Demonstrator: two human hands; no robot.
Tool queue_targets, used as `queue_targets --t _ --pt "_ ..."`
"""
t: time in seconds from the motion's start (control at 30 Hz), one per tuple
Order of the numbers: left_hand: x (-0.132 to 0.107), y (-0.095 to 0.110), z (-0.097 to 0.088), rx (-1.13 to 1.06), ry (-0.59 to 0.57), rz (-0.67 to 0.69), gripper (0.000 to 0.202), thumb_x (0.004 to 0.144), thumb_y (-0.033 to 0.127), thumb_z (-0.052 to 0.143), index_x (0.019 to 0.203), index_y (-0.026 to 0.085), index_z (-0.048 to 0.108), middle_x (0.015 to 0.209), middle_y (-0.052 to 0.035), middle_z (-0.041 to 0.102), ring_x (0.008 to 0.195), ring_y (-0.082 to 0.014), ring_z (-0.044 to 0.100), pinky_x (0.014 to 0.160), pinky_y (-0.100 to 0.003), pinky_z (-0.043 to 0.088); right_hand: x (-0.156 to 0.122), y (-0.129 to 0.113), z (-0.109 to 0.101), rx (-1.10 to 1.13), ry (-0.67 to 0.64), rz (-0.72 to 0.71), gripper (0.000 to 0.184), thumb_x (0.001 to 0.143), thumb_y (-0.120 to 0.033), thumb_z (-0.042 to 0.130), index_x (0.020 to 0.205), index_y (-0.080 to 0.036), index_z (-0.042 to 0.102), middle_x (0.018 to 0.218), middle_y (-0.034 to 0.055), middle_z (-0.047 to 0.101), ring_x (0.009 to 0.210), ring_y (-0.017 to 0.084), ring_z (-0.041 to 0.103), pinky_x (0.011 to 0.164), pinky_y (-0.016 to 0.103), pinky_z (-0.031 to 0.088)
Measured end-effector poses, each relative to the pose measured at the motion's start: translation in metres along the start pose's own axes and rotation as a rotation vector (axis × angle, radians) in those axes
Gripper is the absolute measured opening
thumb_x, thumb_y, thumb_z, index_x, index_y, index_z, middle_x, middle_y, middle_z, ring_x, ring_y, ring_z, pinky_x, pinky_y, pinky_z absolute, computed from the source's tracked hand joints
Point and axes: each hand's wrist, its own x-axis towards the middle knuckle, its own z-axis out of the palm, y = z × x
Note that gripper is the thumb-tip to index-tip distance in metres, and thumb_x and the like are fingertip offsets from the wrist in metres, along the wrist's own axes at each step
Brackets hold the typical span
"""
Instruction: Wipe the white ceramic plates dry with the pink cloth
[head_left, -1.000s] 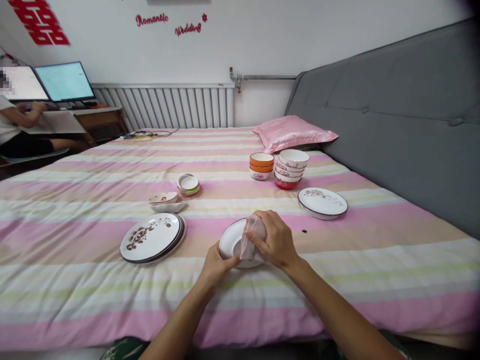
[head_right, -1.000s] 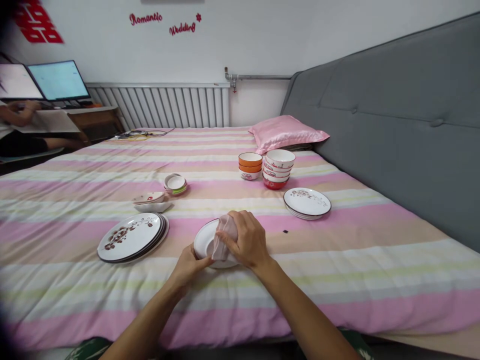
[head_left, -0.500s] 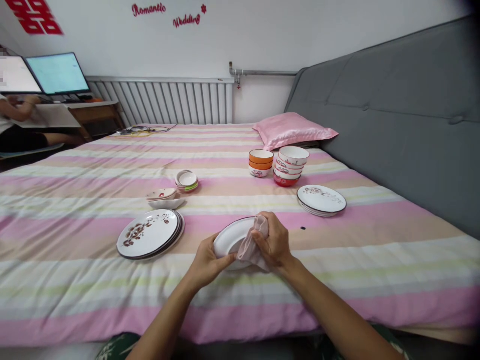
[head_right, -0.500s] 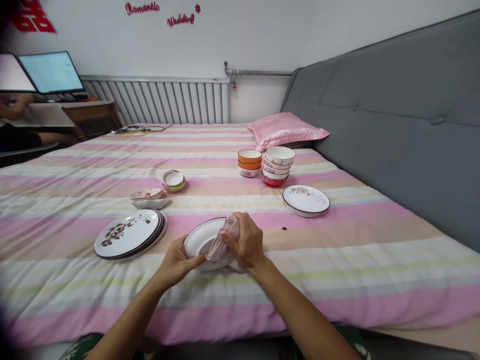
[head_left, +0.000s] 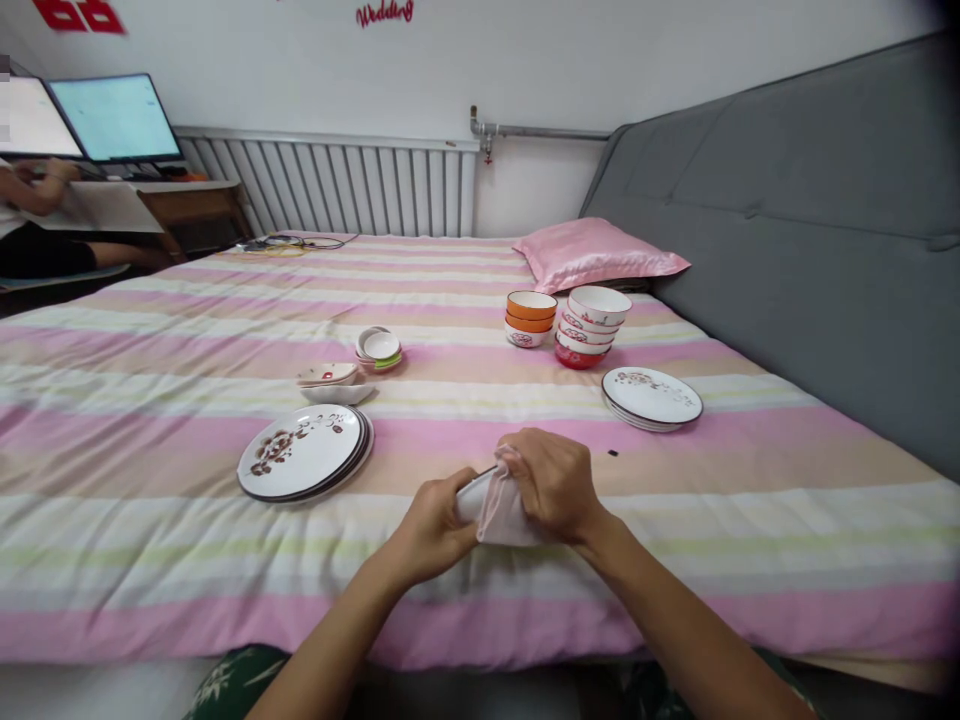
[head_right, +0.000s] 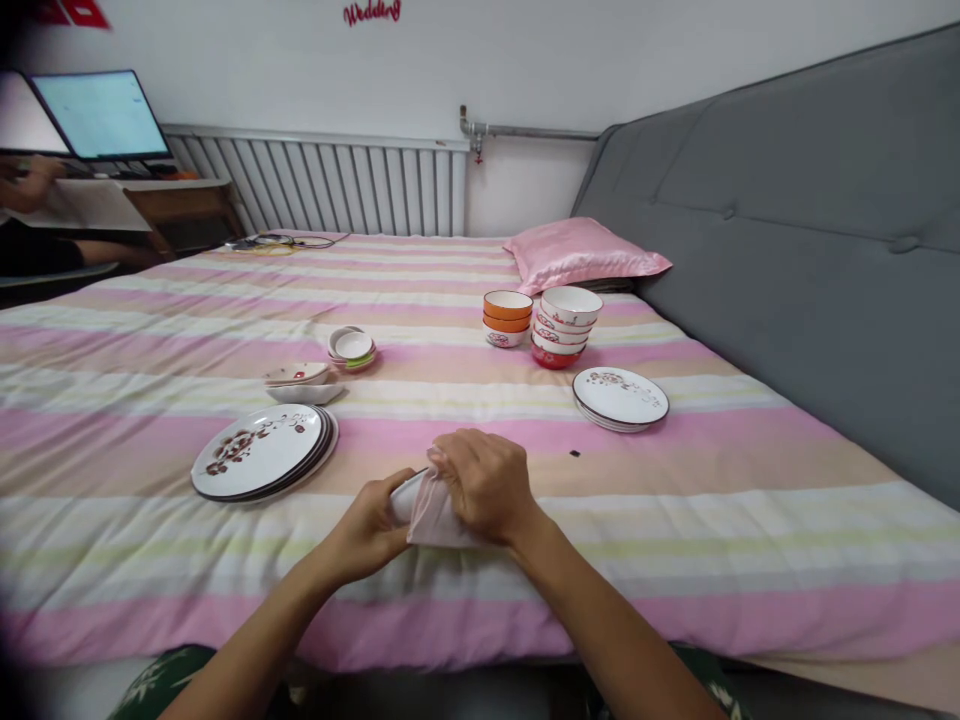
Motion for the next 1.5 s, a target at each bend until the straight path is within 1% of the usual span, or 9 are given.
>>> queue_targets --t 0.1,0.2,0.47,0.67,0.87,1.0,1.2,1.37,1.5 --pt "-0.002 -0.007 0.009 0.176 -0.002 0.083 0.007 0.065 0.014 0.055 0.071 0.017 0.058 0.06 0.0018 0.054 0.052 -0.0113 0.045 0.049 -0.022 0.036 0.002 -0.023 0.001 -0.185 -0.103 -0.097 0.021 0.09 -0.027 0.039 0.08 -0.019 0.056 0.065 0.0016 0.057 0.061 0.014 0.049 0.057 0.029 0.029" --pt "-0.004 -0.015 0.017 0.276 0.022 0.137 0.014 0.061 0.011 0.053 0.052 0.018 0.045 0.053 0.0025 0.042 0.05 -0.0101 0.037 0.047 -0.022 0.029 -0.002 -0.04 0.005 -0.304 -0.112 -0.091 0.024 0.09 -0.028 0.039 0.074 -0.019 0.054 0.061 0.0016 0.052 0.06 0.016 0.043 0.056 0.032 0.025" --pt "0.002 -0.003 0.014 0.214 0.024 0.062 0.01 0.063 0.009 0.047 0.056 0.017 0.048 0.054 0.0035 0.043 0.052 -0.0089 0.036 0.048 -0.02 0.032 -0.004 -0.021 0.007 -0.244 -0.047 -0.089 0.021 0.088 -0.028 0.04 0.078 -0.018 0.057 0.063 0.0029 0.053 0.063 0.017 0.044 0.06 0.033 0.027" --pt "0.008 0.001 0.009 0.0 0.07 -0.1 0.022 0.065 0.018 0.058 0.086 0.016 0.061 0.072 -0.0007 0.062 0.064 -0.0166 0.055 0.057 -0.023 0.044 -0.007 0.01 0.008 -0.073 0.049 0.102 0.02 0.087 -0.023 0.038 0.075 -0.018 0.054 0.068 0.0044 0.054 0.067 0.016 0.047 0.063 0.03 0.033" --pt "0.012 -0.004 0.002 -0.108 0.075 -0.094 0.04 0.069 0.019 0.061 0.108 0.013 0.058 0.098 -0.0062 0.066 0.086 -0.0226 0.061 0.073 -0.029 0.048 -0.022 0.028 0.025 0.236 0.186 0.478 0.026 0.091 -0.026 0.03 0.066 -0.021 0.037 0.06 -0.0027 0.039 0.055 0.012 0.039 0.055 0.026 0.031" --pt "0.012 -0.008 0.001 -0.104 0.134 -0.119 0.044 0.068 0.022 0.065 0.11 0.012 0.058 0.102 -0.0082 0.066 0.092 -0.025 0.06 0.081 -0.033 0.048 -0.032 0.031 0.038 0.4 0.32 0.692 0.03 0.092 -0.034 0.028 0.065 -0.022 0.033 0.058 -0.0051 0.033 0.052 0.011 0.035 0.051 0.025 0.029" --pt "0.009 -0.029 0.02 -0.278 0.176 -0.25 0.048 0.061 0.033 0.074 0.102 0.011 0.063 0.091 -0.0083 0.07 0.085 -0.0279 0.064 0.07 -0.035 0.052 -0.04 0.043 0.045 0.534 0.521 0.922 0.036 0.089 -0.044 0.032 0.061 -0.022 0.03 0.057 -0.0057 0.031 0.053 0.011 0.032 0.053 0.025 0.031" --pt "0.006 -0.036 0.039 -0.38 0.219 -0.338 0.042 0.059 0.033 0.076 0.091 0.008 0.066 0.089 -0.0111 0.07 0.083 -0.0287 0.064 0.07 -0.035 0.052 -0.038 0.047 0.045 0.612 0.553 0.957 0.036 0.087 -0.046 0.035 0.062 -0.021 0.033 0.058 -0.0059 0.033 0.054 0.01 0.033 0.054 0.024 0.032" --pt "0.004 -0.026 0.035 -0.487 0.231 -0.306 0.037 0.062 0.026 0.072 0.094 0.009 0.065 0.087 -0.0086 0.069 0.079 -0.0246 0.063 0.068 -0.031 0.051 -0.031 0.041 0.038 0.65 0.512 0.891 0.035 0.088 -0.044 0.035 0.062 -0.021 0.034 0.058 -0.0063 0.033 0.054 0.01 0.032 0.053 0.024 0.03"
